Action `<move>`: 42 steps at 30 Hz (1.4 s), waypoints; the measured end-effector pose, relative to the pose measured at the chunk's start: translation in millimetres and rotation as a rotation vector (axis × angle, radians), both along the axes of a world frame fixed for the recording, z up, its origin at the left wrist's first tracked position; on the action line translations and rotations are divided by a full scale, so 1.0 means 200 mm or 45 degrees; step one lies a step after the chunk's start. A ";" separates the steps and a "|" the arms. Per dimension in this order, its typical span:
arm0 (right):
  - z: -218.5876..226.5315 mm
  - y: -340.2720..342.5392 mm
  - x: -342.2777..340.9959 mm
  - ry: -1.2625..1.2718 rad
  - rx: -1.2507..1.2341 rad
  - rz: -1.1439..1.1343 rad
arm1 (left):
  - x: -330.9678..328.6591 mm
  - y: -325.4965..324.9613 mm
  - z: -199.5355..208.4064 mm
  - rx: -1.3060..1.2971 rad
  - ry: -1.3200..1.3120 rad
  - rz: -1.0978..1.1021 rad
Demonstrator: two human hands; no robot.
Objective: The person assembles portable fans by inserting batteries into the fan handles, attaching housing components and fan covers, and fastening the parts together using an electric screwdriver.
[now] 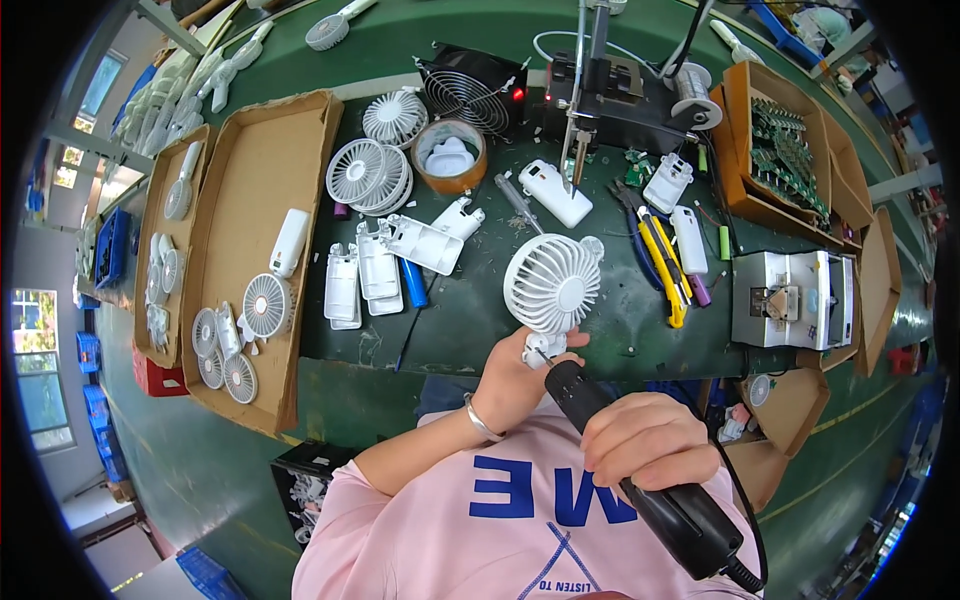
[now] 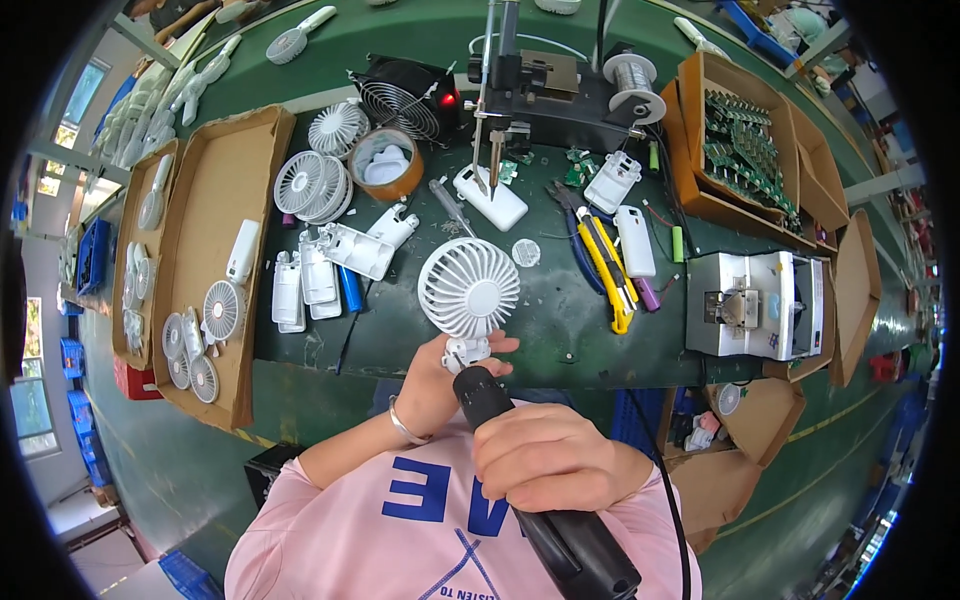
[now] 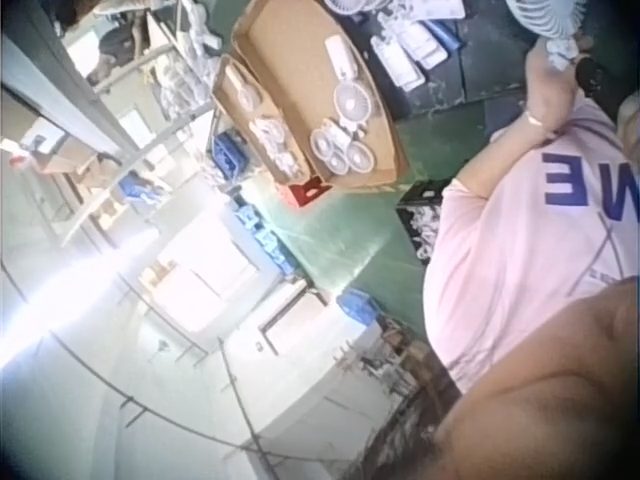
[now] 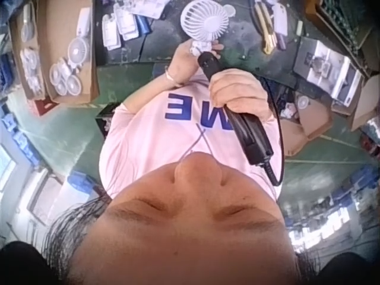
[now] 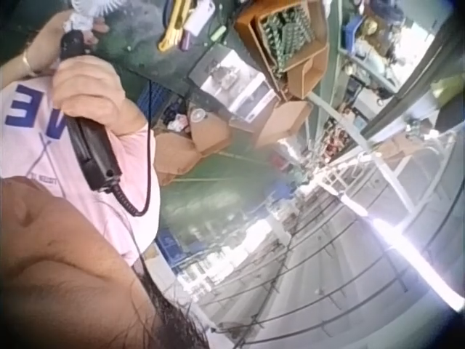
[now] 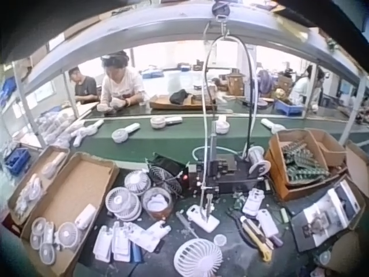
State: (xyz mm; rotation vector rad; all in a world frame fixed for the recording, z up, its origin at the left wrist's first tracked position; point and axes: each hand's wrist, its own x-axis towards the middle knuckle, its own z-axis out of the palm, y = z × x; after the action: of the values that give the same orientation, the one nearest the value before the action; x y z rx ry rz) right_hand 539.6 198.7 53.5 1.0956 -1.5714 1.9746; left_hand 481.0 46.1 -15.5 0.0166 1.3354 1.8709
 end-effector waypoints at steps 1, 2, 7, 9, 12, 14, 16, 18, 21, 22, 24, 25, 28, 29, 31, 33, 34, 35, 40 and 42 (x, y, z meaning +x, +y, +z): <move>0.00 0.00 0.00 -0.007 -0.003 0.020 | 0.00 0.00 -0.01 0.002 -0.002 0.014; 0.00 0.00 0.00 -0.010 0.000 0.034 | 0.01 0.00 -0.01 -0.032 0.097 0.019; -0.01 -0.02 -0.05 0.199 0.068 -0.041 | 0.00 0.00 0.03 -0.078 0.213 0.027; -0.02 -0.04 -0.05 0.218 0.050 -0.069 | -0.01 -0.02 0.02 -0.064 0.255 0.033; -0.01 -0.05 -0.04 0.239 0.015 -0.087 | 0.00 -0.03 0.01 -0.103 0.286 -0.009; 0.02 -0.06 -0.06 0.108 0.018 -0.123 | 0.01 -0.06 -0.02 -0.058 0.325 0.104; 0.04 -0.15 -0.01 -0.041 -0.144 -0.579 | -0.06 -0.12 0.03 -0.111 -0.006 0.146; 0.01 -0.07 0.01 -0.070 -0.138 -0.815 | -0.13 -0.20 0.02 0.157 -0.005 0.426; -0.11 -0.02 -0.09 -0.161 -0.247 -1.018 | -0.32 -0.39 0.13 0.204 0.259 0.441; -0.15 0.01 -0.10 -0.294 -0.278 -1.094 | -0.41 -0.44 0.23 0.074 0.243 0.364; -0.23 0.06 -0.12 -0.354 -0.315 -1.100 | -0.59 -0.56 0.28 -0.223 0.381 0.456; -0.23 0.07 -0.12 -0.341 -0.351 -1.004 | -0.67 -0.59 0.29 -0.345 0.448 0.605; -0.22 0.05 -0.13 -0.371 -0.319 -0.934 | -0.98 -0.67 0.28 -0.263 0.558 0.689; -0.24 0.05 -0.13 -0.324 -0.283 -0.969 | -1.08 -0.67 0.23 -0.169 0.654 0.780; -0.25 0.03 -0.14 -0.287 -0.229 -1.025 | -1.16 -0.64 0.19 0.190 0.779 0.967; -0.27 0.04 -0.14 -0.289 -0.191 -1.071 | -1.15 -0.66 0.22 0.174 0.792 0.992; -0.28 0.05 -0.13 -0.278 -0.179 -1.049 | -1.11 -0.69 0.24 0.078 0.829 0.936; -0.28 0.07 -0.12 -0.252 -0.164 -1.038 | -1.08 -0.74 0.26 -0.231 0.890 0.816; -0.25 0.07 -0.09 -0.254 -0.203 -0.995 | -0.97 -1.30 0.24 -1.244 0.981 0.699; -0.25 0.09 -0.09 -0.255 -0.199 -0.994 | -0.91 -1.44 0.24 -1.490 1.009 0.559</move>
State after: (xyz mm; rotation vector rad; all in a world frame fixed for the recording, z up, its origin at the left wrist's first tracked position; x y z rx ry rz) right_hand 522.2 216.4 3.6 0.1557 -1.5726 1.6357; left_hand 298.3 -242.6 33.4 -0.1638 3.0080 1.1089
